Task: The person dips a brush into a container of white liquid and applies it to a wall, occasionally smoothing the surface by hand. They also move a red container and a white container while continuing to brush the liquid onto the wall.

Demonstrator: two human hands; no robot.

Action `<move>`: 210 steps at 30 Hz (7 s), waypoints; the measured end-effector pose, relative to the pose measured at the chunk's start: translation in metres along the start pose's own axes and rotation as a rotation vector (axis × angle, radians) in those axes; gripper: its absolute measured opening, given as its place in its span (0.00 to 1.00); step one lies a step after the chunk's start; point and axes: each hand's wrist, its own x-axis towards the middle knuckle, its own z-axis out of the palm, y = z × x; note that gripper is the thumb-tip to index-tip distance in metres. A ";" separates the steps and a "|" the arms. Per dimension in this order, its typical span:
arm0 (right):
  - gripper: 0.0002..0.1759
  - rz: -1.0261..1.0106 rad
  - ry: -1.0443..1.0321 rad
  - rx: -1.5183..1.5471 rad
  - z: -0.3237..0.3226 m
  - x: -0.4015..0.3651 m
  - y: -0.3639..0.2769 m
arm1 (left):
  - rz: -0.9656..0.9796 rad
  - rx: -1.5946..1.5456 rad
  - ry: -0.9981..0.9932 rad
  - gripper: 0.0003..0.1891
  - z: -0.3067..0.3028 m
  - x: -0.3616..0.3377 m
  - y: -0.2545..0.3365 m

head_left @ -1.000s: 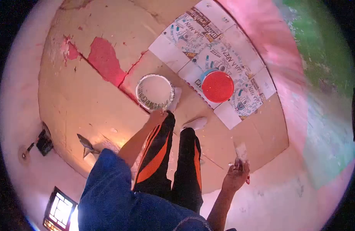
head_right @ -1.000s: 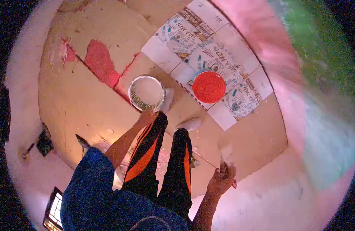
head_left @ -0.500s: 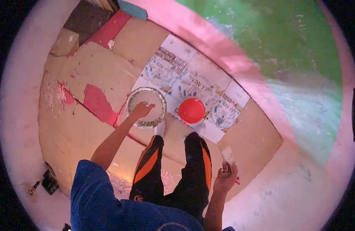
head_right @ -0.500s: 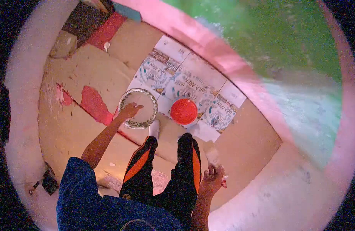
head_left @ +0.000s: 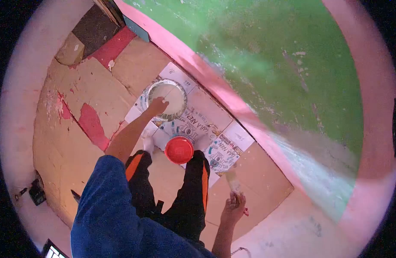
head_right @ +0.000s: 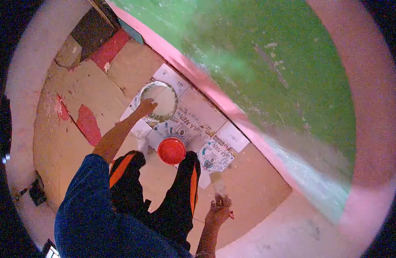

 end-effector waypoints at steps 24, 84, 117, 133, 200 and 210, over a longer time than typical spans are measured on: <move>0.16 0.159 0.270 -0.115 -0.009 -0.192 0.144 | 0.221 -0.472 -0.077 0.18 -0.038 -0.095 -0.038; 0.19 0.169 0.297 -0.048 -0.032 -0.039 0.050 | 0.134 -0.154 -0.283 0.29 0.203 -0.117 -0.036; 0.16 0.215 0.393 -0.046 -0.068 -0.003 0.056 | 0.804 0.039 -0.521 0.26 0.157 -0.148 -0.043; 0.15 0.182 0.342 0.040 -0.083 0.004 0.062 | 0.719 0.015 -0.112 0.14 0.200 -0.025 0.029; 0.17 -0.211 -0.188 -0.788 0.197 0.078 0.045 | -0.509 -0.920 0.029 0.12 0.073 -0.056 -0.176; 0.10 -0.032 -0.241 -0.434 0.248 0.179 0.087 | -0.512 0.121 -0.249 0.15 0.216 0.055 -0.146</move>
